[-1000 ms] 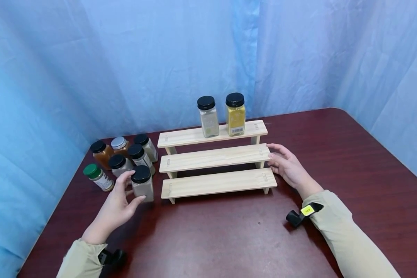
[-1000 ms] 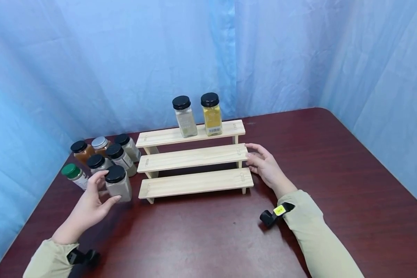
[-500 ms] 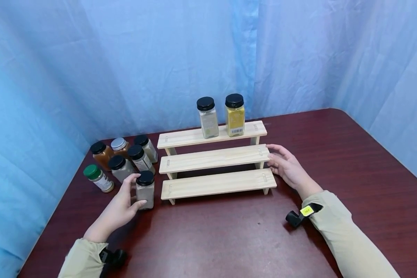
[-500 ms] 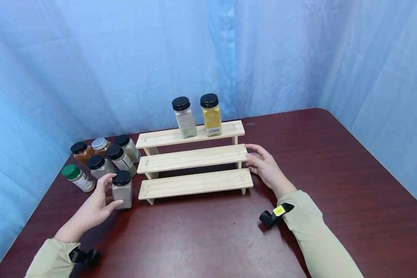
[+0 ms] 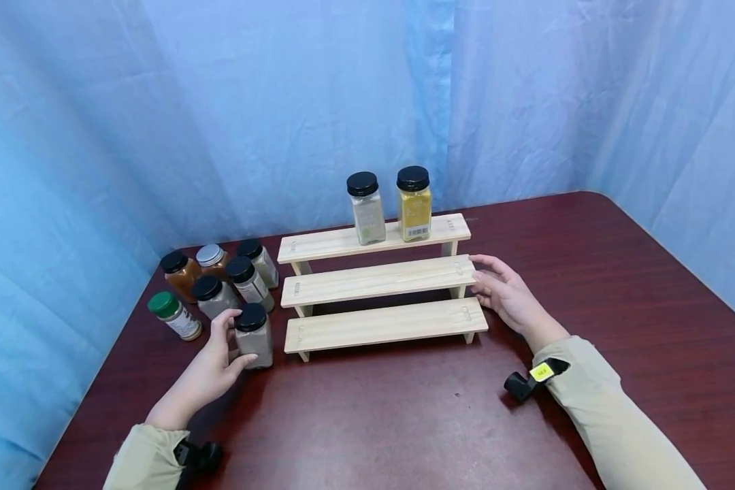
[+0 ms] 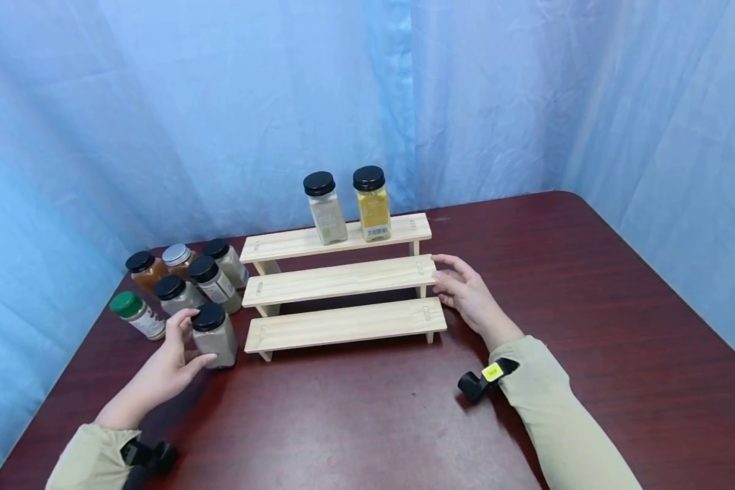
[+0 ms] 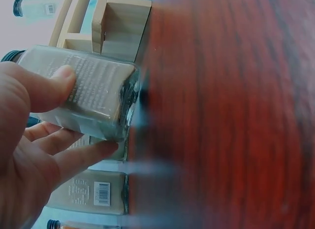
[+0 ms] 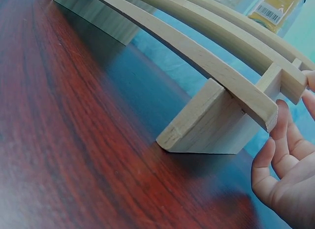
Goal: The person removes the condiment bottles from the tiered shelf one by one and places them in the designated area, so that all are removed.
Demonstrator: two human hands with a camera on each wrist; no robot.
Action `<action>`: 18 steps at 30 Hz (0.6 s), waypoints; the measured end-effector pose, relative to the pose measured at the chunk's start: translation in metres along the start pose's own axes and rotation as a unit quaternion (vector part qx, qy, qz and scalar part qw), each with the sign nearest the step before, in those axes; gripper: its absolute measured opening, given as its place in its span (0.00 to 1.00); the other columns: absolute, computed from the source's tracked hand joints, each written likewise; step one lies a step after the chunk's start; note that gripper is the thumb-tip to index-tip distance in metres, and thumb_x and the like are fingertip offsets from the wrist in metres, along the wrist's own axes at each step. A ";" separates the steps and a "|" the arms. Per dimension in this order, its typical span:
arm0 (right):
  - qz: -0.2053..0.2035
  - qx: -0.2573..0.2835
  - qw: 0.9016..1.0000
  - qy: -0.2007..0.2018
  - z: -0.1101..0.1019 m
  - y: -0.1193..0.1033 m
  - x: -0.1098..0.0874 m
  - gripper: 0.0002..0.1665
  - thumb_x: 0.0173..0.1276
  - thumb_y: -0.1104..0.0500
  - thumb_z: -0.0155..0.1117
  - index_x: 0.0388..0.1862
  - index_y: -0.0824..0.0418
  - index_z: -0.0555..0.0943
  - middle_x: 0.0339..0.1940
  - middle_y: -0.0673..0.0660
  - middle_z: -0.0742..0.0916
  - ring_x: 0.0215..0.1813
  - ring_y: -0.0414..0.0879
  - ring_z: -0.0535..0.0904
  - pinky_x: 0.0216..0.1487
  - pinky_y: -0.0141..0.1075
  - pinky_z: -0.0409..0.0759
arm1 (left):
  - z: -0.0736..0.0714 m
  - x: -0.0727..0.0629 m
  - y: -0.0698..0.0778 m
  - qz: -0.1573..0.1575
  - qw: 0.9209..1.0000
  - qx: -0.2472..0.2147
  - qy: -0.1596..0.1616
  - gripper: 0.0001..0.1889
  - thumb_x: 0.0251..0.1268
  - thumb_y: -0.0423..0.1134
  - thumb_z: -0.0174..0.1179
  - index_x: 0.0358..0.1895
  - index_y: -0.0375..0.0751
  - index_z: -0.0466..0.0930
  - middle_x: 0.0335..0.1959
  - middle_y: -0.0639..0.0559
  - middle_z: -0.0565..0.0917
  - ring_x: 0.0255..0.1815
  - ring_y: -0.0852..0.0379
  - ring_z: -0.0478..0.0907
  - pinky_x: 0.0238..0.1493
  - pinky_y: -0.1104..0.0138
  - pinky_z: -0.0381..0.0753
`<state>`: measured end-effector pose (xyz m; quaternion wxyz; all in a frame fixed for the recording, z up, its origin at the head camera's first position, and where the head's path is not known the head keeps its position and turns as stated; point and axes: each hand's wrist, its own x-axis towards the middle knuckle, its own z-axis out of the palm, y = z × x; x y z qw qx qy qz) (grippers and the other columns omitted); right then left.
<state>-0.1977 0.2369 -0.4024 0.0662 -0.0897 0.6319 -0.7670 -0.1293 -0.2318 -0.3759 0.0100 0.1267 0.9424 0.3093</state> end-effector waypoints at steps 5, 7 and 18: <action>-0.007 0.009 1.000 -0.008 -0.001 0.002 0.000 0.13 0.74 0.60 0.51 0.54 0.46 0.71 0.39 0.44 0.81 0.33 0.35 0.77 0.34 0.27 0.75 | 0.000 -0.003 -0.006 0.028 0.999 0.027 0.017 0.41 0.58 0.24 0.62 0.66 0.39 0.41 0.58 0.28 0.66 0.38 0.43 0.79 0.40 0.59 0.84; -0.009 0.013 1.000 -0.011 -0.001 0.002 0.001 0.13 0.74 0.60 0.51 0.53 0.46 0.71 0.38 0.44 0.81 0.33 0.35 0.77 0.34 0.27 0.75 | 0.000 -0.005 -0.009 0.039 0.999 0.027 0.024 0.41 0.57 0.24 0.62 0.66 0.39 0.43 0.56 0.30 0.67 0.35 0.49 0.79 0.35 0.63 0.84; -0.007 0.011 1.000 -0.007 -0.002 0.002 0.001 0.13 0.74 0.59 0.51 0.54 0.47 0.71 0.41 0.44 0.80 0.33 0.34 0.77 0.34 0.27 0.75 | -0.011 -0.006 -0.014 0.106 0.989 -0.026 0.102 0.31 0.50 0.19 0.65 0.60 0.36 0.67 0.52 0.41 0.74 0.50 0.64 0.77 0.41 0.71 0.83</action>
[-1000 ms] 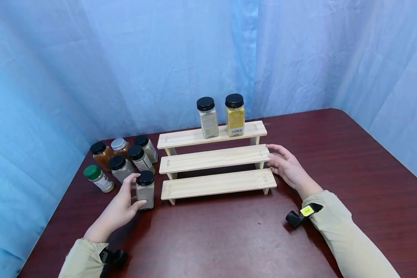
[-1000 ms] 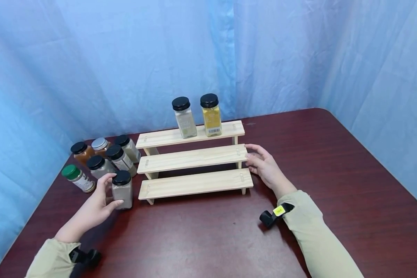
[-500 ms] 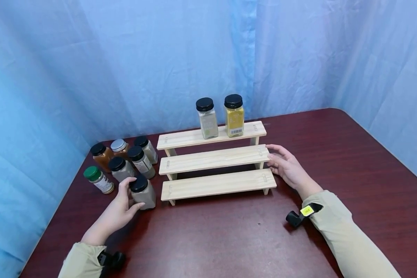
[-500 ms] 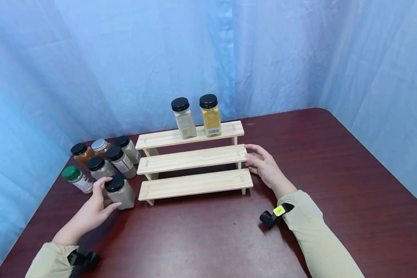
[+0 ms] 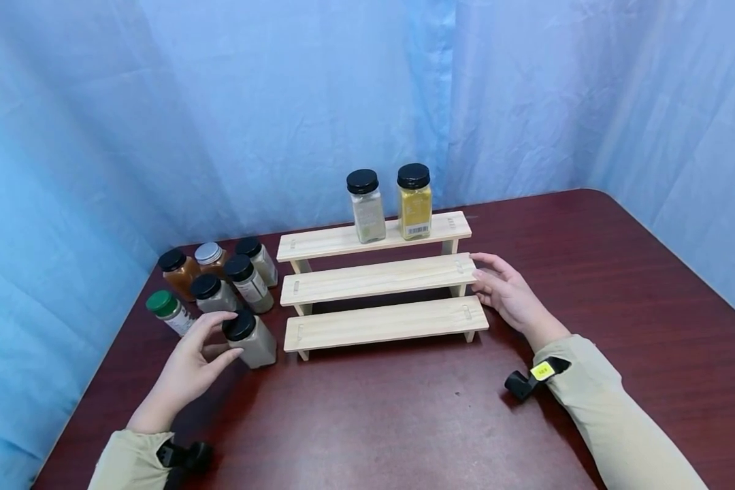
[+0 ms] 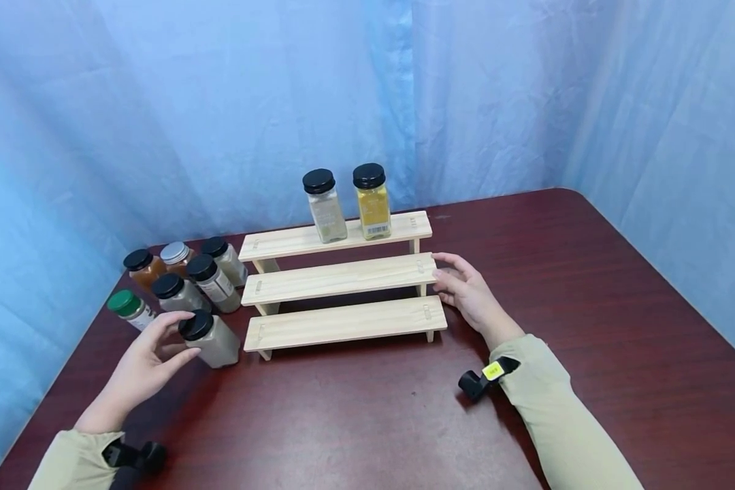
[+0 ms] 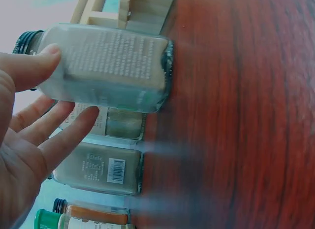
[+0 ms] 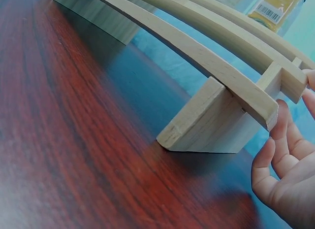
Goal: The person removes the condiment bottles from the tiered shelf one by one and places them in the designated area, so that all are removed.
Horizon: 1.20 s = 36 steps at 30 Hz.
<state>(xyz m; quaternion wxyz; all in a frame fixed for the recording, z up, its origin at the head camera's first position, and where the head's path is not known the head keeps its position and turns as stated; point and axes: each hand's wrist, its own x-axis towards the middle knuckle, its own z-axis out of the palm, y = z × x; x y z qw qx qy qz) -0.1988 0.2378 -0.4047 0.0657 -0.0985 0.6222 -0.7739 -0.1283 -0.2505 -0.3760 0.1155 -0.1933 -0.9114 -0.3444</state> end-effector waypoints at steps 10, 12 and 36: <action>0.001 0.006 1.000 -0.004 -0.002 0.003 0.002 0.13 0.74 0.60 0.51 0.54 0.46 0.71 0.40 0.44 0.80 0.33 0.34 0.77 0.34 0.27 0.75 | 0.003 0.001 0.001 0.005 1.000 -0.014 0.016 0.31 0.51 0.21 0.65 0.61 0.36 0.70 0.53 0.42 0.75 0.50 0.85 0.65 0.42 0.83 0.76; 0.002 0.007 1.000 -0.003 -0.002 0.003 0.002 0.13 0.74 0.60 0.51 0.54 0.46 0.71 0.40 0.44 0.80 0.33 0.34 0.77 0.34 0.27 0.75 | 0.003 0.002 0.002 0.003 1.000 -0.014 0.019 0.30 0.52 0.22 0.65 0.61 0.37 0.70 0.53 0.42 0.75 0.50 0.84 0.66 0.42 0.82 0.77; -0.002 0.015 1.000 -0.007 -0.002 0.001 0.001 0.14 0.74 0.61 0.51 0.54 0.46 0.72 0.40 0.44 0.80 0.33 0.35 0.77 0.34 0.27 0.75 | 0.006 0.013 -0.007 -0.020 0.999 0.007 0.039 0.30 0.54 0.20 0.62 0.63 0.36 0.68 0.54 0.38 0.73 0.45 0.79 0.67 0.42 0.86 0.73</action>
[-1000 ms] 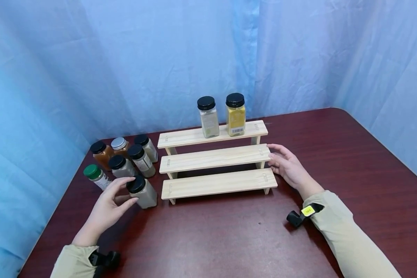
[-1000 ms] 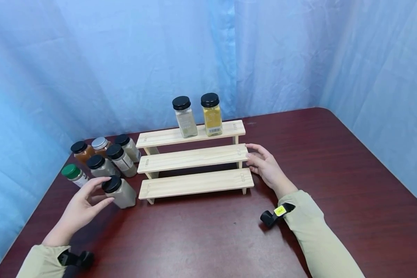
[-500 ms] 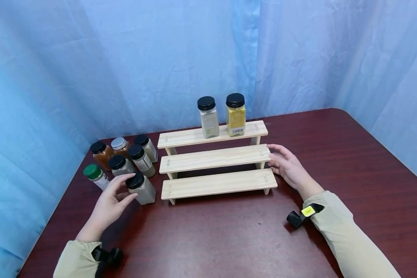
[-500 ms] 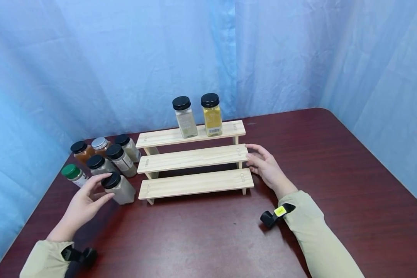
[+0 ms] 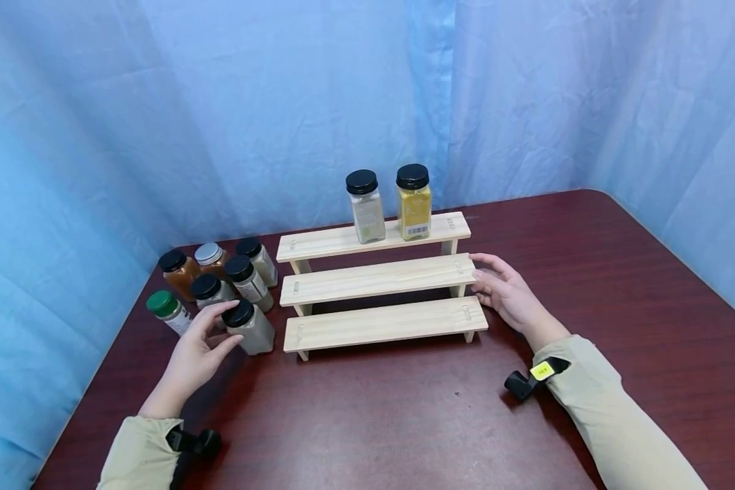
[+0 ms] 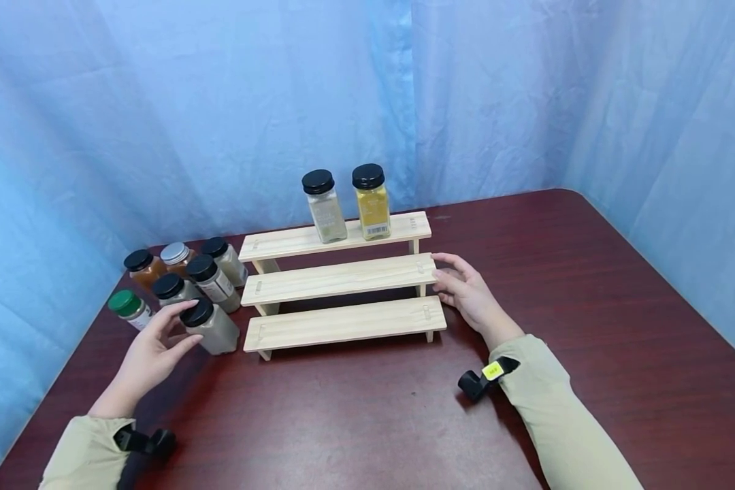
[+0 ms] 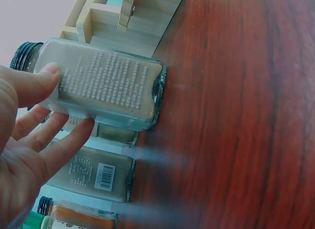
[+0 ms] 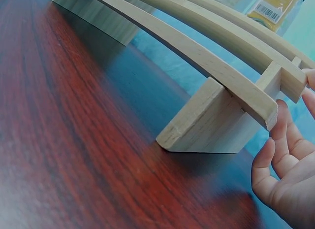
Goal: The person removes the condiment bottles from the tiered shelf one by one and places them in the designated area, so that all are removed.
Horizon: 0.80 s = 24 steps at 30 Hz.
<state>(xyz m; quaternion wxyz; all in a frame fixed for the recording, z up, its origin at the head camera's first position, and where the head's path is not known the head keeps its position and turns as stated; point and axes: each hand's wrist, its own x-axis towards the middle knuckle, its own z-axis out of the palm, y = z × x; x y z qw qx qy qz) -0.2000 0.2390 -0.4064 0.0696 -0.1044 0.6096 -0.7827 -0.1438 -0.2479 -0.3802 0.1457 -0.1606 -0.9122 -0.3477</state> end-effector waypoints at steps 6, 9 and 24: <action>0.002 -0.004 1.000 0.000 0.001 0.000 0.000 0.14 0.74 0.60 0.51 0.54 0.47 0.71 0.39 0.44 0.81 0.33 0.35 0.77 0.35 0.27 0.75 | 0.000 0.001 -0.001 -0.002 1.000 0.014 0.000 0.31 0.54 0.20 0.63 0.63 0.36 0.68 0.54 0.39 0.74 0.45 0.76 0.69 0.42 0.65 0.83; 0.004 -0.007 1.000 0.002 0.001 0.000 0.000 0.14 0.74 0.60 0.51 0.54 0.46 0.71 0.39 0.44 0.80 0.33 0.35 0.77 0.34 0.27 0.75 | 0.000 0.002 -0.002 -0.005 1.000 0.017 0.000 0.31 0.54 0.20 0.63 0.63 0.37 0.68 0.54 0.39 0.74 0.44 0.70 0.72 0.42 0.56 0.82; 0.000 0.003 1.000 -0.004 -0.001 0.002 0.001 0.14 0.74 0.61 0.50 0.54 0.46 0.72 0.37 0.44 0.81 0.33 0.35 0.77 0.33 0.27 0.75 | -0.003 0.002 0.002 -0.028 0.999 0.000 -0.024 0.33 0.55 0.22 0.63 0.65 0.36 0.65 0.56 0.37 0.72 0.51 0.41 0.76 0.43 0.56 0.83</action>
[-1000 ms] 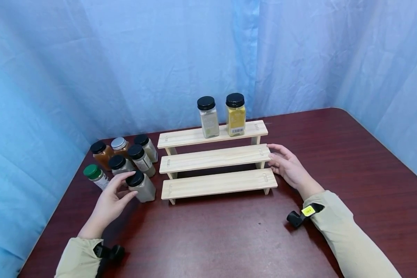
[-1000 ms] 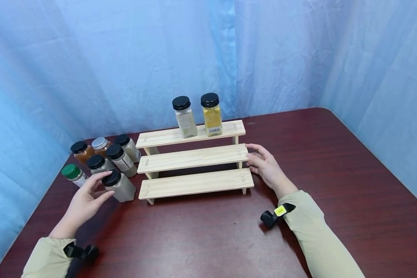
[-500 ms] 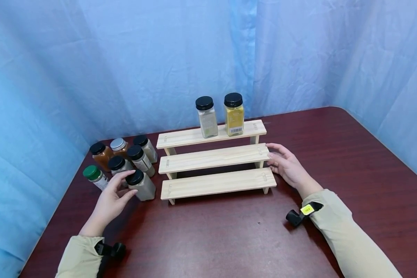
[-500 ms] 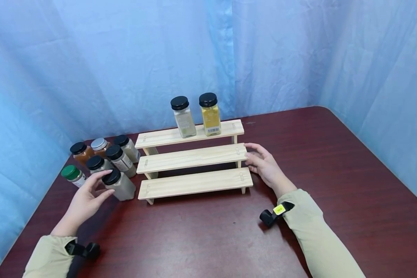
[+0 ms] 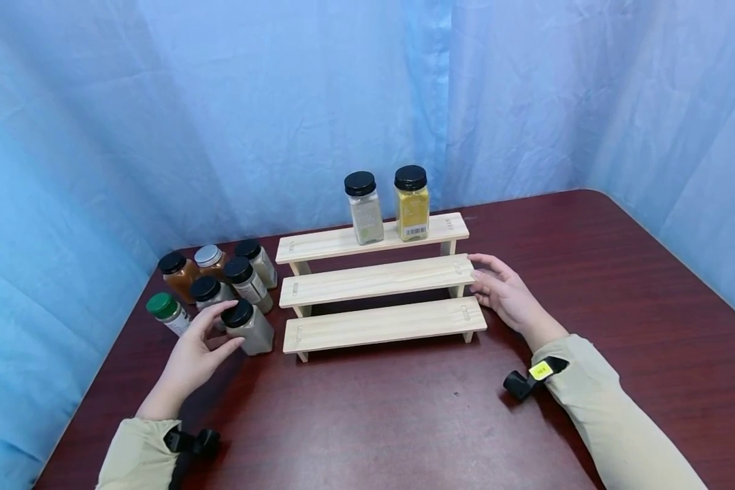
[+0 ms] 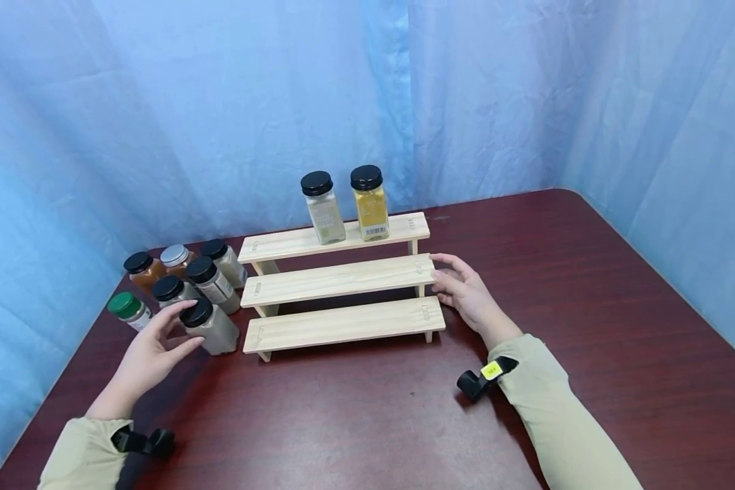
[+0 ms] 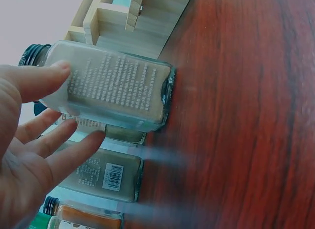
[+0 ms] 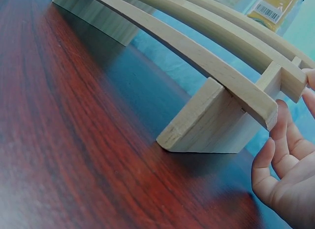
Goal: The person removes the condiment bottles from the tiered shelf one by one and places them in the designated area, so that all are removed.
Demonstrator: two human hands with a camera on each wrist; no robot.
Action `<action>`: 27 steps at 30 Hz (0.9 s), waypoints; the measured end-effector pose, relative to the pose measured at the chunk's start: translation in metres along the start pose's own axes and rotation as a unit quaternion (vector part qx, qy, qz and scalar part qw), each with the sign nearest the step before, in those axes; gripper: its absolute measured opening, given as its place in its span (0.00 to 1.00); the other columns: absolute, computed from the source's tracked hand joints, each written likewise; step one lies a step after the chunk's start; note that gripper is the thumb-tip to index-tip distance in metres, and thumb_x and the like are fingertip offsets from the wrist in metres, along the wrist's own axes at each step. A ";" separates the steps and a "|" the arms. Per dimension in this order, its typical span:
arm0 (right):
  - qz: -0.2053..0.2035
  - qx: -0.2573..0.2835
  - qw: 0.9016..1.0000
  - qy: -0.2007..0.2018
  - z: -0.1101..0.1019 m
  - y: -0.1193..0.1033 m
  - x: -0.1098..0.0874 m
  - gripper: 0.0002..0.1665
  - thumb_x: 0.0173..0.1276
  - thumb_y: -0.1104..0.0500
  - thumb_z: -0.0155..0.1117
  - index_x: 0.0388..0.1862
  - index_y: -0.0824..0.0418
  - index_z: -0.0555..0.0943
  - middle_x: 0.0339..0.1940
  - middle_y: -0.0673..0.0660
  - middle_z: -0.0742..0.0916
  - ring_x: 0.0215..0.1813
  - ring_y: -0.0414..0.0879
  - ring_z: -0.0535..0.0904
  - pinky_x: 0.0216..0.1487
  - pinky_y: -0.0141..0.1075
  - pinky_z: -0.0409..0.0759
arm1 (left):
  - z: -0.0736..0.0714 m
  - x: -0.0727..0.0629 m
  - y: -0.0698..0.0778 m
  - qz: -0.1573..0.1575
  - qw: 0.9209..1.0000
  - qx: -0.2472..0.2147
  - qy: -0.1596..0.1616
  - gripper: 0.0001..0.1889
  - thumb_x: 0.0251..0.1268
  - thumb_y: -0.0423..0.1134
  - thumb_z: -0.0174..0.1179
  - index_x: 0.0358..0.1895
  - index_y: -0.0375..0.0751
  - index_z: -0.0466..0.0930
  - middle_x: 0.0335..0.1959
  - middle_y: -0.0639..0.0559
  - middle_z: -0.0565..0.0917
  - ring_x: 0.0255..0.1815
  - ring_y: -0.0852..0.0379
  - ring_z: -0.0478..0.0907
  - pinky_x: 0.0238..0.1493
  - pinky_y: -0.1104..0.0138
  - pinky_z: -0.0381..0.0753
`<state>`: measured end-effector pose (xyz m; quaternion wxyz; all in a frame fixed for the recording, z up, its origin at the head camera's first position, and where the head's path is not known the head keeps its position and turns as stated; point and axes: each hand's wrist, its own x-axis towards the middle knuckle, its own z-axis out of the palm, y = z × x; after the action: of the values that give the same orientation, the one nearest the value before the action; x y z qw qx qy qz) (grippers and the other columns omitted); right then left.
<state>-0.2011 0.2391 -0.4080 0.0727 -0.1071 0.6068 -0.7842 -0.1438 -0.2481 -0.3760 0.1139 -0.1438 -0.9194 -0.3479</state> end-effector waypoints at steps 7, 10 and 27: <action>0.009 -0.016 1.000 0.011 -0.001 0.000 0.000 0.14 0.74 0.60 0.50 0.54 0.45 0.71 0.40 0.44 0.80 0.33 0.34 0.77 0.34 0.27 0.75 | -0.005 -0.003 0.002 -0.008 1.000 -0.015 0.009 0.35 0.56 0.25 0.64 0.68 0.36 0.62 0.62 0.36 0.69 0.60 0.52 0.72 0.49 0.65 0.80; 0.013 -0.021 1.000 0.014 -0.001 0.000 0.000 0.14 0.74 0.59 0.50 0.55 0.45 0.70 0.41 0.44 0.80 0.33 0.34 0.77 0.34 0.27 0.75 | -0.006 -0.004 0.004 0.009 0.999 -0.031 0.037 0.33 0.56 0.24 0.63 0.66 0.34 0.63 0.60 0.37 0.71 0.56 0.74 0.69 0.50 0.84 0.72; 0.016 -0.016 1.000 0.015 0.001 -0.002 0.000 0.13 0.74 0.59 0.50 0.55 0.46 0.70 0.41 0.44 0.80 0.33 0.34 0.77 0.34 0.27 0.74 | 0.000 0.001 0.040 0.093 0.968 -0.094 0.211 0.22 0.58 0.18 0.57 0.57 0.27 0.70 0.52 0.46 0.74 0.54 0.69 0.73 0.55 0.83 0.71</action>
<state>-0.2004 0.2387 -0.4058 0.0749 -0.0867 0.6219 -0.7746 -0.1306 -0.2191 -0.3514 0.3231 -0.1616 -0.8202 -0.4436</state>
